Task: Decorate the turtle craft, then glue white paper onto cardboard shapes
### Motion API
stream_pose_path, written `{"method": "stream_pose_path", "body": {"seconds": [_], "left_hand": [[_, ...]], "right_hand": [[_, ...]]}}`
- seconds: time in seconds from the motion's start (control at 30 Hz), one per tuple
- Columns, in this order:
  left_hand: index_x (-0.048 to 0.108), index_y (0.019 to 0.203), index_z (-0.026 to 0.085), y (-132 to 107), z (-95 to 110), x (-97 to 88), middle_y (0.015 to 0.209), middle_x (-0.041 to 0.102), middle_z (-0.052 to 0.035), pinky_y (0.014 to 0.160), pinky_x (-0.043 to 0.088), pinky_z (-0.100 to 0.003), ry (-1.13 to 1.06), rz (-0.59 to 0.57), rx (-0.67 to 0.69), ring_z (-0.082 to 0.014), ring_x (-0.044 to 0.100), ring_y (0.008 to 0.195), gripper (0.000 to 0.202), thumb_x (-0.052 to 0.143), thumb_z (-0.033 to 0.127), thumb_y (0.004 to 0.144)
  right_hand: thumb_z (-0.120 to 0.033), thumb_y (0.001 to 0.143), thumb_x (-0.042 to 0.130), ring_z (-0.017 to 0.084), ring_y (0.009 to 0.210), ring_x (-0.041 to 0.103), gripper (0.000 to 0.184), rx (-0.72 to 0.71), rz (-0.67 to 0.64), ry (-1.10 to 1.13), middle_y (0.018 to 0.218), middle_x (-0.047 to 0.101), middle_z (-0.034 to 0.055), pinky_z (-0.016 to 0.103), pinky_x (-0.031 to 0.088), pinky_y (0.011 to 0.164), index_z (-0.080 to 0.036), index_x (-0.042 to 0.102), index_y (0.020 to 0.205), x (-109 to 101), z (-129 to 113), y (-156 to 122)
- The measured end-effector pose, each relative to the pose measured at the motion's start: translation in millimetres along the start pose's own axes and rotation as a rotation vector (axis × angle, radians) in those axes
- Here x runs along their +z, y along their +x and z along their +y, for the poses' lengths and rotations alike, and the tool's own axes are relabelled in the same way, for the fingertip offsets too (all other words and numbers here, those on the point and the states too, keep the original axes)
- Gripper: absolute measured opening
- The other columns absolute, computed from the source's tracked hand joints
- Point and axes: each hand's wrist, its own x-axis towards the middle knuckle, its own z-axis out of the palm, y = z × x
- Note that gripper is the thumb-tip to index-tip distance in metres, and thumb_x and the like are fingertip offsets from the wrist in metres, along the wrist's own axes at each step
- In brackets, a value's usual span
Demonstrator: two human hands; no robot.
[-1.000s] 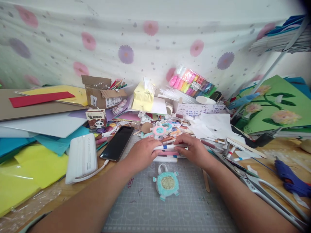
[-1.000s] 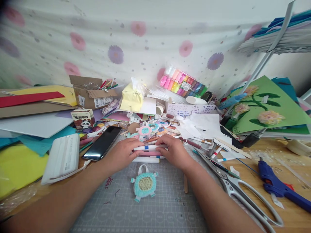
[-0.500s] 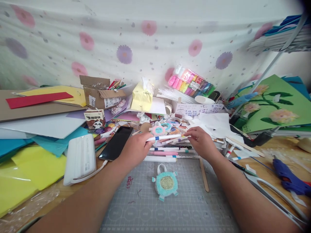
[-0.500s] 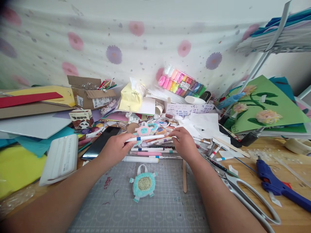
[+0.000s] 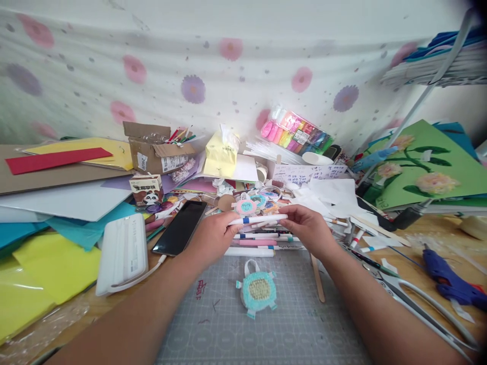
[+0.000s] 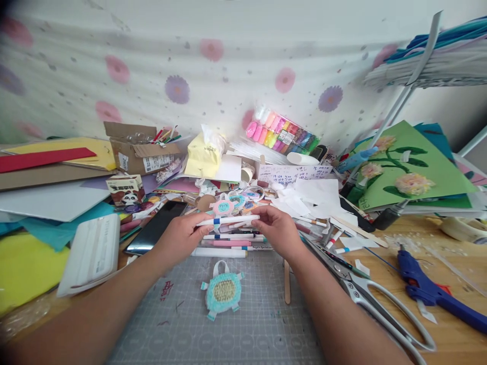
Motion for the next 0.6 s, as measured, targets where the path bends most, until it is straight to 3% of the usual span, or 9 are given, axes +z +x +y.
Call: {"method": "stream_pose_path", "body": {"seconds": [0.2, 0.3, 0.43, 0.6], "left_hand": [[0.066, 0.085, 0.02, 2.2, 0.4, -2.9, 0.084, 0.068, -0.0029, 0.064, 0.04, -0.026, -0.05, -0.05, -0.027, -0.0189, 0.059, 0.077, 0.03, 0.041, 0.037, 0.087], [0.065, 0.094, 0.022, 2.5, 3.3, -4.4, 0.09, 0.068, -0.0004, 0.067, 0.04, -0.024, -0.125, -0.071, 0.003, -0.0169, 0.059, 0.08, 0.025, 0.046, 0.035, 0.085], [0.064, 0.094, 0.022, 2.6, 6.6, -4.6, 0.084, 0.066, 0.0018, 0.066, 0.039, -0.023, -0.237, -0.117, 0.046, -0.0147, 0.057, 0.075, 0.022, 0.048, 0.033, 0.084], [0.063, 0.087, 0.02, 2.9, 4.7, -2.7, 0.073, 0.06, 0.0028, 0.059, 0.035, -0.023, -0.263, -0.125, -0.015, -0.0143, 0.052, 0.068, 0.024, 0.044, 0.035, 0.085]], "right_hand": [[-0.033, 0.063, 0.075, 0.016, 0.066, 0.066, 0.025, 0.037, 0.076, 0.166, 0.074, 0.071, 0.0006, 0.034, 0.056, 0.068, -0.02, 0.068, 0.083, -2.1, -5.6, -3.4], [-0.032, 0.063, 0.076, 0.015, 0.064, 0.066, 0.024, 0.039, 0.11, 0.198, 0.074, 0.072, 0.0004, 0.033, 0.057, 0.067, -0.021, 0.071, 0.083, -1.0, -5.9, -5.4], [-0.032, 0.064, 0.076, 0.015, 0.06, 0.066, 0.025, 0.04, 0.078, 0.222, 0.069, 0.072, 0.0006, 0.033, 0.058, 0.064, -0.021, 0.073, 0.086, 1.4, -6.8, -6.6], [-0.034, 0.067, 0.074, 0.016, 0.066, 0.068, 0.022, 0.008, 0.059, 0.27, 0.077, 0.072, 0.0026, 0.034, 0.058, 0.068, -0.021, 0.074, 0.085, 3.4, -9.2, -7.7]]}}
